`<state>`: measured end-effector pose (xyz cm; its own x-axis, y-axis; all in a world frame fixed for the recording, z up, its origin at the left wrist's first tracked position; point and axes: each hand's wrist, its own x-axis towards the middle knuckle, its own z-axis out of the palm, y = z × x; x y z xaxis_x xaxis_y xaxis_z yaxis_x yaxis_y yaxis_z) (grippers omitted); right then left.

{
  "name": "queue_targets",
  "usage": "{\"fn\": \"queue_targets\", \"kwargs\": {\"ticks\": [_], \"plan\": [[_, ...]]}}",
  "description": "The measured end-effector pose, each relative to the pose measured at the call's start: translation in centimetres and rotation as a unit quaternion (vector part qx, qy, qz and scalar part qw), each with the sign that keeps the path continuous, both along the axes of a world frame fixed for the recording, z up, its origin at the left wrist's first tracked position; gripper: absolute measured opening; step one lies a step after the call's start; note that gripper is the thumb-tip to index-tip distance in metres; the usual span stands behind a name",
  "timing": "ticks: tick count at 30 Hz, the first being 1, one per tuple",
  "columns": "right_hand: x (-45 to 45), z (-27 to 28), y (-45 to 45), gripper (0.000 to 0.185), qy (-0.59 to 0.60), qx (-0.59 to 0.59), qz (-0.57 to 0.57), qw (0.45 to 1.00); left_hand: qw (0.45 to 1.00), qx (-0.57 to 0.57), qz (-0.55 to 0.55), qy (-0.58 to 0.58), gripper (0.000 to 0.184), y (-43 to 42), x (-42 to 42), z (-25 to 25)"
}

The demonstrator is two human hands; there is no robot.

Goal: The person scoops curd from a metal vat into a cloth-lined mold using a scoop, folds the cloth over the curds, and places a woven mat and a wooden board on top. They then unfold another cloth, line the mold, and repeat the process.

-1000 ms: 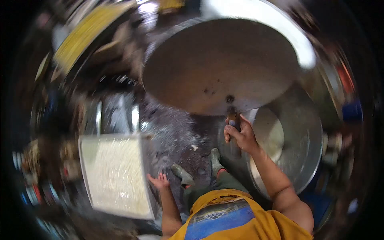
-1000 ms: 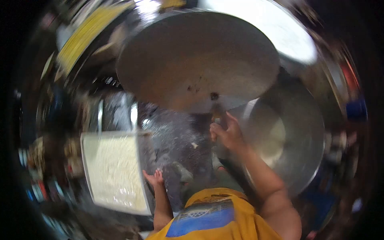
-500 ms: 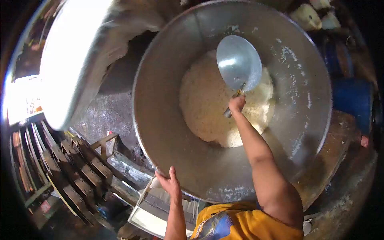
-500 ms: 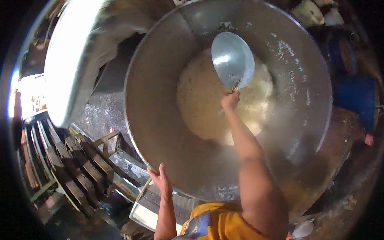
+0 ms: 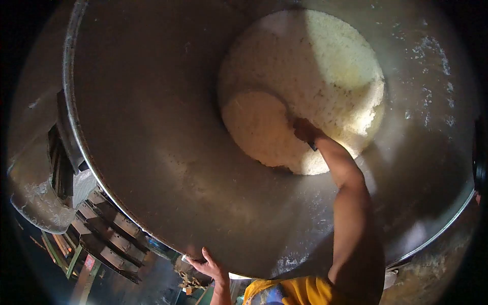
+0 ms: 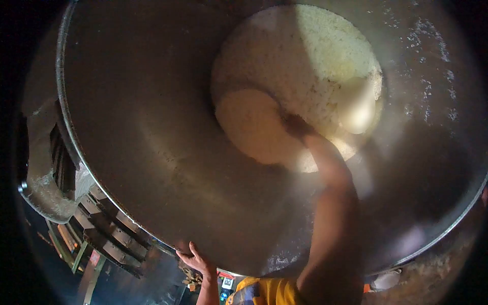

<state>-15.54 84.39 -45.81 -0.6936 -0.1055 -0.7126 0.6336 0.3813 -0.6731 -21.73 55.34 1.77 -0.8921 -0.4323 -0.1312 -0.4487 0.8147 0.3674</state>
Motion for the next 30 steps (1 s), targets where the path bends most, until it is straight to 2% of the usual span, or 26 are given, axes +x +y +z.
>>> {"fn": "queue_targets", "kwargs": {"ticks": [1, 3, 5, 7, 9, 10, 11, 13, 15, 17, 19, 22, 25, 26, 27, 30], "plan": [[0.6, 0.6, 0.0, 0.029, -0.013, -0.006, 0.044, 0.999, 1.0, -0.002, 0.023, 0.002, 0.06, -0.2, 0.1, -0.1], [1.6, 3.7, 0.3, 0.03, -0.008, 0.016, 0.126, 0.992, 1.0, -0.011, -0.008, 0.001, 0.06, -1.4, 0.3, -0.1], [4.0, 5.4, 0.2, 0.031, -0.054, -0.013, 0.155, 0.986, 1.0, -0.001, -0.019, -0.005, 0.059, -1.2, 0.4, 0.0], [6.5, 9.0, 0.7, 0.022, -0.126, -0.073, 0.066, 0.987, 0.999, 0.027, -0.013, -0.016, 0.059, -0.1, -0.1, 0.5], [8.0, 15.2, 1.4, 0.015, -0.195, -0.122, -0.051, 0.972, 0.999, 0.044, -0.016, -0.015, 0.06, -0.6, -0.1, 0.8], [10.8, 14.6, 1.2, 0.015, -0.251, -0.158, -0.046, 0.954, 0.998, 0.054, -0.016, -0.015, 0.06, -0.9, -0.1, 0.7], [9.9, 18.8, 2.0, 0.017, -0.281, -0.158, -0.037, 0.946, 0.997, 0.048, -0.059, 0.034, 0.055, -1.3, 0.0, 0.2], [12.3, 22.8, 2.2, 0.019, -0.283, -0.15, -0.047, 0.946, 0.998, 0.036, -0.056, 0.023, 0.053, -0.5, -0.3, 1.0], [17.3, 23.1, 2.9, 0.021, -0.382, -0.283, -0.14, 0.869, 0.996, 0.051, -0.06, 0.032, 0.053, -0.8, -0.5, 1.3], [17.9, 28.3, 3.7, 0.022, -0.369, -0.246, -0.109, 0.89, 0.994, 0.084, -0.06, 0.022, 0.053, -0.6, -0.9, 1.7], [16.6, 34.9, 4.0, 0.021, -0.345, -0.134, -0.042, 0.928, 0.99, 0.127, -0.059, 0.024, 0.054, -0.7, -0.9, 2.4], [12.0, 47.1, 4.8, 0.023, -0.301, -0.092, -0.05, 0.948, 0.989, 0.097, -0.077, 0.083, 0.054, -1.4, -0.6, 2.2], [9.2, 54.5, 4.2, 0.023, -0.267, -0.03, -0.018, 0.963, 0.947, 0.303, -0.035, 0.097, 0.052, -2.9, -0.4, 1.3], [8.6, 56.9, 3.3, 0.022, -0.26, -0.014, 0.001, 0.966, 0.921, 0.376, -0.022, 0.101, 0.051, -4.1, 0.0, 0.3], [7.2, 60.3, 1.7, 0.018, -0.24, 0.016, -0.005, 0.971, 0.865, 0.492, 0.065, 0.078, 0.046, -5.1, 0.4, -1.0], [4.3, 66.8, -3.3, 0.02, -0.214, 0.083, 0.016, 0.973, 0.812, 0.559, 0.125, 0.106, 0.044, -10.2, 2.5, -2.1]]}}
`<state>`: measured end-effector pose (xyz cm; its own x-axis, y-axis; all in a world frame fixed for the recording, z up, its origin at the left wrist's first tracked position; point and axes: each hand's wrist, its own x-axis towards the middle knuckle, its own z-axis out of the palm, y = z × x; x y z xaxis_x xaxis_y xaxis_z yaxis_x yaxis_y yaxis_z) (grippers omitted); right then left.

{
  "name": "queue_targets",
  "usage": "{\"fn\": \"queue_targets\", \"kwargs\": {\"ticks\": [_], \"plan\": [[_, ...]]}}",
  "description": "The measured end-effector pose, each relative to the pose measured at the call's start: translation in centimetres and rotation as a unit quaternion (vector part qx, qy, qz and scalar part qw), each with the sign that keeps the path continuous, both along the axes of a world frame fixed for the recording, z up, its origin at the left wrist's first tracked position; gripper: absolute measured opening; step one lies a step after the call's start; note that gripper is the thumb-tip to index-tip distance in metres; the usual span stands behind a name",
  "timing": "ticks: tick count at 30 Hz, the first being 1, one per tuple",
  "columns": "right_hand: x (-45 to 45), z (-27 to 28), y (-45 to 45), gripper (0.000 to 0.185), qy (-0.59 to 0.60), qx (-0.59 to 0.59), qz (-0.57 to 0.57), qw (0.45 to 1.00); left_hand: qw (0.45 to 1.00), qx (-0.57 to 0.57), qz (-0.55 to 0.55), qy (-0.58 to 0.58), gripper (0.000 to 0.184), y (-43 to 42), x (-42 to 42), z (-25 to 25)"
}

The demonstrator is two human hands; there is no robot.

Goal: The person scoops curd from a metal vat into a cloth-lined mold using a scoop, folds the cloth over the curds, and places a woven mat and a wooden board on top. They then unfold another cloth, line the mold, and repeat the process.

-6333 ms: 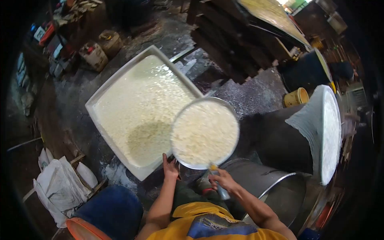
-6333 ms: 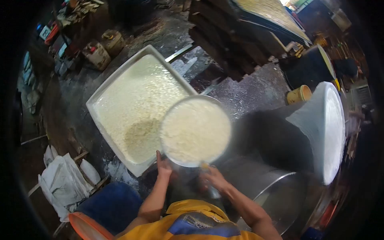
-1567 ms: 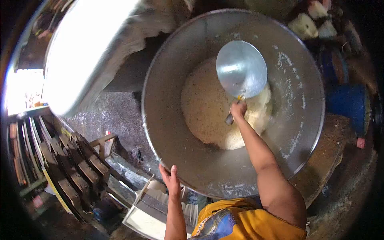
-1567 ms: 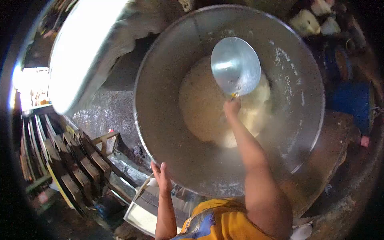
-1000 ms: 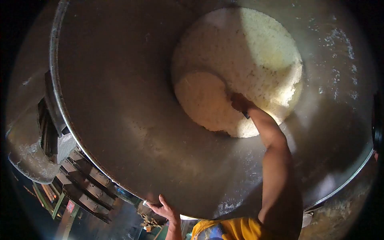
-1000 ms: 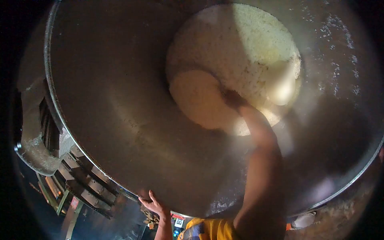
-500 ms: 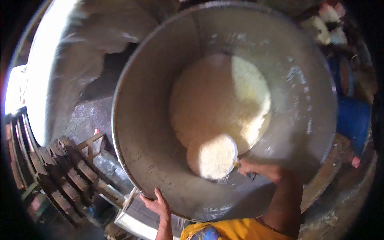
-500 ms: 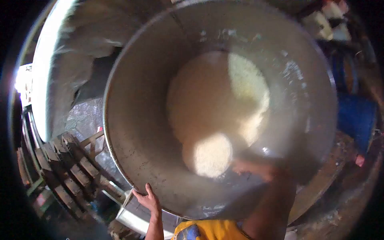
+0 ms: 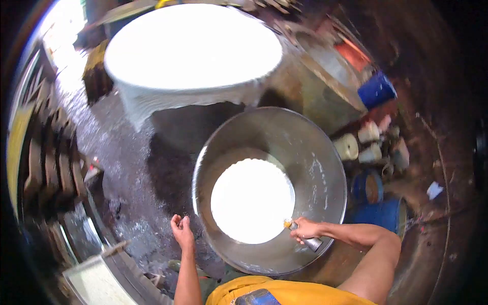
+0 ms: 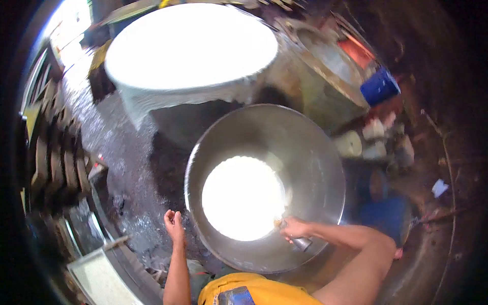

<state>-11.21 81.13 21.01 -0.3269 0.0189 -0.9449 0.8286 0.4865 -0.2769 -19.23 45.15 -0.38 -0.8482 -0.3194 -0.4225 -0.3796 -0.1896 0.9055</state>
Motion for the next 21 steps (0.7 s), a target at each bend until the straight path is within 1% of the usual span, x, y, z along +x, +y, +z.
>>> {"fn": "queue_targets", "kwargs": {"ticks": [1, 3, 4, 5, 6, 8, 9, 10, 11, 13, 14, 16, 18, 20, 21], "plan": [[-0.6, 1.9, -2.3, 0.016, 0.017, 0.015, 0.002, 1.0, 0.999, -0.012, 0.023, 0.024, 0.045, -2.5, 1.4, -1.4], [-1.4, 4.1, -6.3, 0.014, 0.055, 0.025, 0.048, 0.997, 0.996, 0.015, 0.085, 0.029, 0.046, -7.9, 5.3, -4.0], [-1.7, 5.5, -8.9, 0.013, 0.069, 0.025, 0.074, 0.995, 0.992, 0.025, 0.119, 0.027, 0.046, -11.0, 8.1, -5.1], [-2.1, 8.2, -13.2, 0.01, 0.086, 0.029, 0.072, 0.993, 0.988, 0.005, 0.156, -0.006, 0.047, -14.0, 11.1, -6.4], [-2.1, 8.6, -15.5, 0.009, 0.084, 0.021, 0.085, 0.993, 0.975, 0.061, 0.213, -0.027, 0.047, -16.6, 14.1, -5.2], [-0.8, 9.0, -19.5, 0.007, 0.077, -0.004, 0.11, 0.991, 0.94, 0.08, 0.327, -0.047, 0.05, -21.0, 21.2, -5.4], [-1.0, 9.0, -24.1, 0.007, 0.074, -0.016, 0.086, 0.993, 0.916, 0.15, 0.367, -0.059, 0.052, -24.7, 23.3, -6.1], [-2.1, 9.0, -27.5, 0.008, 0.068, 0.002, 0.127, 0.99, 0.881, 0.218, 0.415, -0.064, 0.053, -26.5, 25.7, -6.5], [-1.6, 7.6, -30.0, 0.008, 0.064, -0.032, 0.148, 0.986, 0.842, 0.284, 0.456, -0.06, 0.055, -28.2, 28.4, -6.8], [-1.1, 5.7, -36.8, 0.011, 0.047, -0.112, 0.187, 0.975, 0.718, 0.381, 0.582, -0.03, 0.058, -30.0, 31.7, -7.1], [-0.1, 3.3, -40.5, 0.011, 0.022, -0.124, 0.198, 0.972, 0.648, 0.423, 0.634, -0.006, 0.059, -31.1, 32.9, -7.2], [2.0, -0.9, -47.9, 0.01, -0.01, -0.185, 0.276, 0.943, 0.577, 0.454, 0.673, 0.091, 0.059, -32.1, 34.1, -6.0], [5.1, -5.7, -55.0, 0.01, -0.05, -0.26, 0.312, 0.912, 0.548, 0.518, 0.642, 0.14, 0.057, -33.5, 35.3, -8.0], [8.3, -9.6, -61.2, 0.013, -0.08, -0.281, 0.37, 0.882, 0.589, 0.451, 0.625, 0.241, 0.051, -32.2, 35.4, -11.3], [9.5, -11.8, -64.2, 0.014, -0.103, -0.31, 0.374, 0.868, 0.55, 0.476, 0.657, 0.199, 0.047, -32.2, 35.2, -12.2]]}}
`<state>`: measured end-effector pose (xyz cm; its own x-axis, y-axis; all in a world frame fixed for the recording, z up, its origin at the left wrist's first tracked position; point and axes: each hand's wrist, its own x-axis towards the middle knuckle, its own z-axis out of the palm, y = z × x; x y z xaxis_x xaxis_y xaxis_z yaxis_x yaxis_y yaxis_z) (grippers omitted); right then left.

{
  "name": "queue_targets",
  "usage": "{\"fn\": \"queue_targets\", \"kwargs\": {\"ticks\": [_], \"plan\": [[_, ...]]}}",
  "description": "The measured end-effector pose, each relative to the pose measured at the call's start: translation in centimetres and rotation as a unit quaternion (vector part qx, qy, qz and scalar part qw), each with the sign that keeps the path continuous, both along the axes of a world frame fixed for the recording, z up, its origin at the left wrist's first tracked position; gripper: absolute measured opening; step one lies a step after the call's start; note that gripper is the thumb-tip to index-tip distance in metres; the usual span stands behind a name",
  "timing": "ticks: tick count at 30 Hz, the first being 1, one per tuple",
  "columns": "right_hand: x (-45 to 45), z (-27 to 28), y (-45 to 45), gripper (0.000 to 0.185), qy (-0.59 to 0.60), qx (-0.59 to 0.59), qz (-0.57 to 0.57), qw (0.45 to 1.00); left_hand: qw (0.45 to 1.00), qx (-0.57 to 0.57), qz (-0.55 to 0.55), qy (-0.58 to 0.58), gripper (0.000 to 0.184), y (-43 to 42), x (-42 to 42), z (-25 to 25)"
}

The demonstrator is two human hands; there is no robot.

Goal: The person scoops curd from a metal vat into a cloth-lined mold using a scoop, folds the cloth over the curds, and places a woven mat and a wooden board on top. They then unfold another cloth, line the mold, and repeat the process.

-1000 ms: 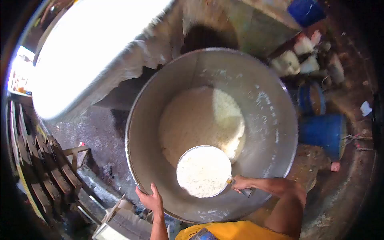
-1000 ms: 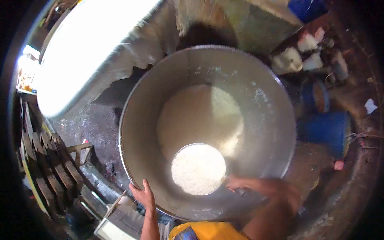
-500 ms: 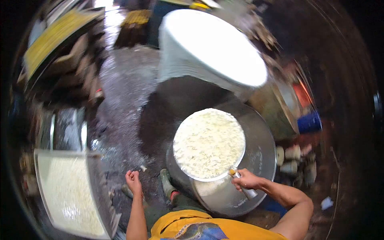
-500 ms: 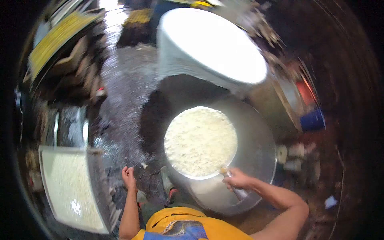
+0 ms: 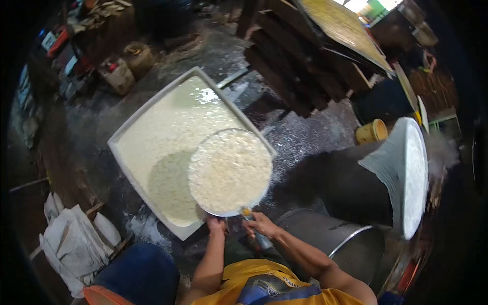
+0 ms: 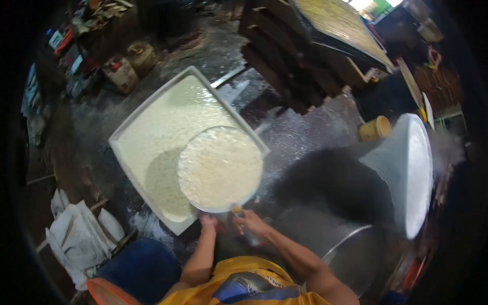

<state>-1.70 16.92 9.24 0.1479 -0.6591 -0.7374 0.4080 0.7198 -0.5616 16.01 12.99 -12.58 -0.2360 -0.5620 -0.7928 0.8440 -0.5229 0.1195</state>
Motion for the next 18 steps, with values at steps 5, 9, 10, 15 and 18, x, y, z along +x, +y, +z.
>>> {"fn": "queue_targets", "kwargs": {"ticks": [5, 9, 10, 15, 18], "plan": [[4.8, -5.2, -8.5, 0.011, 0.039, -0.034, 0.093, 0.994, 0.988, -0.073, -0.11, -0.084, 0.036, 3.2, 0.2, -1.3], [5.4, -6.5, -12.1, 0.012, -0.006, 0.089, 0.084, 0.992, 0.994, -0.047, -0.066, -0.078, 0.035, 1.9, -0.7, 2.0], [5.4, -7.2, -12.5, 0.013, 0.054, 0.052, 0.07, 0.995, 0.994, -0.037, -0.067, -0.077, 0.038, 0.2, -1.5, 6.8], [1.7, -4.2, -14.4, 0.027, 0.527, -0.04, -0.077, 0.845, 0.988, 0.071, -0.007, -0.14, 0.037, -0.2, -1.8, 6.2], [-4.4, 6.3, -12.9, 0.031, 0.524, -0.103, -0.203, 0.821, 0.987, 0.056, -0.009, -0.15, 0.045, -0.6, -1.4, 5.5]]}}
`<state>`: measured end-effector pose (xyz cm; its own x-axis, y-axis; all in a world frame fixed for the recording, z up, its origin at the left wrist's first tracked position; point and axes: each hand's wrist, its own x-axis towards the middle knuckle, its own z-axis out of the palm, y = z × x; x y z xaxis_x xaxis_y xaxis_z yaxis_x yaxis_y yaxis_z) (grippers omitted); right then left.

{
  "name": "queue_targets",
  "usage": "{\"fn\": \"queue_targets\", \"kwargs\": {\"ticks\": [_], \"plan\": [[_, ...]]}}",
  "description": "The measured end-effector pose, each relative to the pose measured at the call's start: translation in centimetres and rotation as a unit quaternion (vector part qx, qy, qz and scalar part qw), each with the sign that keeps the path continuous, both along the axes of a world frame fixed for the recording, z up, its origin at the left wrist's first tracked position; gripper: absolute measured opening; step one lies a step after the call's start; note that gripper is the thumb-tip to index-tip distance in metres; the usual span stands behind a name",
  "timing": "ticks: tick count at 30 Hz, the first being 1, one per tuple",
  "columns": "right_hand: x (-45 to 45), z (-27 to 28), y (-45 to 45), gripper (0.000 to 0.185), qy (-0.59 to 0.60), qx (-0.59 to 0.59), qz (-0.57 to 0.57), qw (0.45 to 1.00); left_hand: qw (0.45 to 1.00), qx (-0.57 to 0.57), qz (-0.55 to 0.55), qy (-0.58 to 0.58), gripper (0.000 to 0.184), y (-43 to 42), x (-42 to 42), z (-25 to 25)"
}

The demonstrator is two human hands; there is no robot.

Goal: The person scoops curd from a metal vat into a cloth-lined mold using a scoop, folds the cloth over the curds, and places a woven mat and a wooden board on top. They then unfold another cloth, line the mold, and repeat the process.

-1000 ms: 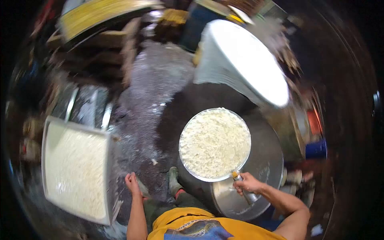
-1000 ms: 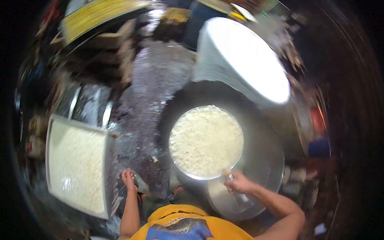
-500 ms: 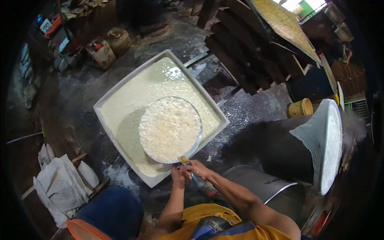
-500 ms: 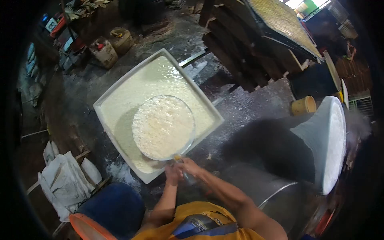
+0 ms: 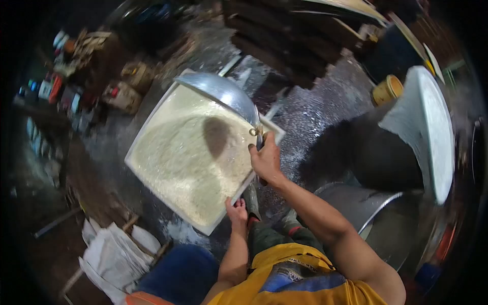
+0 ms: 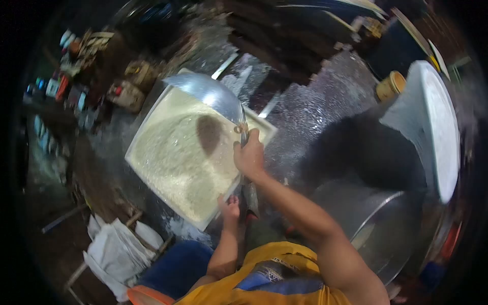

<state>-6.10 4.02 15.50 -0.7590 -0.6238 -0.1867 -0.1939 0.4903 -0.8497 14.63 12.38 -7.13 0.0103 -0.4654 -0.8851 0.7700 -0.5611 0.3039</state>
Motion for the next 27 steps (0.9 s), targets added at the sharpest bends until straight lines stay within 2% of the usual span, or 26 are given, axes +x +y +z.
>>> {"fn": "queue_targets", "kwargs": {"ticks": [2, 5, 7, 9, 12, 13, 14, 15, 17, 18, 21, 22, 23, 25, 26, 27], "plan": [[-4.3, 4.5, 5.0, 0.031, 0.068, -0.12, -0.038, 0.99, 0.999, -0.004, -0.035, -0.023, 0.054, 0.2, -0.5, 1.4], [-10.9, 10.1, 17.4, 0.028, -0.137, -0.249, -0.081, 0.955, 0.987, -0.002, -0.139, -0.084, 0.068, 0.6, -4.1, 5.4], [-14.2, 10.2, 27.7, 0.025, -0.169, -0.295, -0.123, 0.932, 0.956, -0.005, -0.262, -0.135, 0.077, 1.8, -7.8, 5.5], [-16.3, 8.6, 39.2, 0.023, -0.197, -0.304, -0.194, 0.912, 0.886, -0.071, -0.429, -0.159, 0.071, 4.0, -12.3, 5.0], [-16.4, 1.3, 56.0, 0.016, -0.259, -0.287, -0.29, 0.875, 0.738, -0.169, -0.631, -0.17, 0.059, 8.8, -20.0, 6.3], [-15.5, -1.0, 60.9, 0.015, -0.279, -0.293, -0.369, 0.836, 0.686, -0.201, -0.679, -0.166, 0.055, 11.6, -22.5, 7.5], [-14.8, -3.4, 65.4, 0.015, -0.304, -0.298, -0.441, 0.79, 0.654, -0.231, -0.701, -0.165, 0.043, 15.9, -25.7, 9.9], [-13.4, -6.1, 69.3, 0.014, -0.334, -0.302, -0.505, 0.736, 0.606, -0.258, -0.737, -0.15, 0.042, 19.4, -28.1, 11.0], [-10.8, -13.2, 74.7, 0.015, -0.307, -0.271, -0.655, 0.634, 0.516, -0.298, -0.794, -0.117, 0.042, 25.2, -32.1, 12.8], [-9.6, -17.6, 77.2, 0.015, -0.297, -0.248, -0.718, 0.579, 0.465, -0.312, -0.819, -0.123, 0.048, 28.6, -34.1, 13.7], [-3.4, -33.7, 80.7, 0.017, -0.22, -0.092, -0.88, 0.41, 0.385, -0.364, -0.84, -0.114, 0.05, 35.7, -37.2, 13.9], [-0.9, -40.2, 81.2, 0.019, -0.198, 0.03, -0.896, 0.395, 0.339, -0.396, -0.846, -0.109, 0.054, 36.4, -37.6, 12.5], [1.8, -46.5, 81.0, 0.021, -0.178, 0.152, -0.895, 0.379, 0.329, -0.416, -0.836, -0.142, 0.055, 37.8, -38.0, 12.3], [2.6, -49.4, 80.5, 0.023, -0.235, 0.304, -0.828, 0.408, 0.311, -0.458, -0.808, -0.203, 0.058, 41.0, -38.8, 12.8], [1.0, -47.8, 80.6, 0.025, -0.317, 0.329, -0.767, 0.45, 0.306, -0.493, -0.783, -0.225, 0.054, 42.5, -38.8, 12.3], [0.3, -49.2, 79.9, 0.027, -0.318, 0.295, -0.807, 0.4, 0.278, -0.526, -0.758, -0.267, 0.05, 43.3, -38.7, 12.5]]}}
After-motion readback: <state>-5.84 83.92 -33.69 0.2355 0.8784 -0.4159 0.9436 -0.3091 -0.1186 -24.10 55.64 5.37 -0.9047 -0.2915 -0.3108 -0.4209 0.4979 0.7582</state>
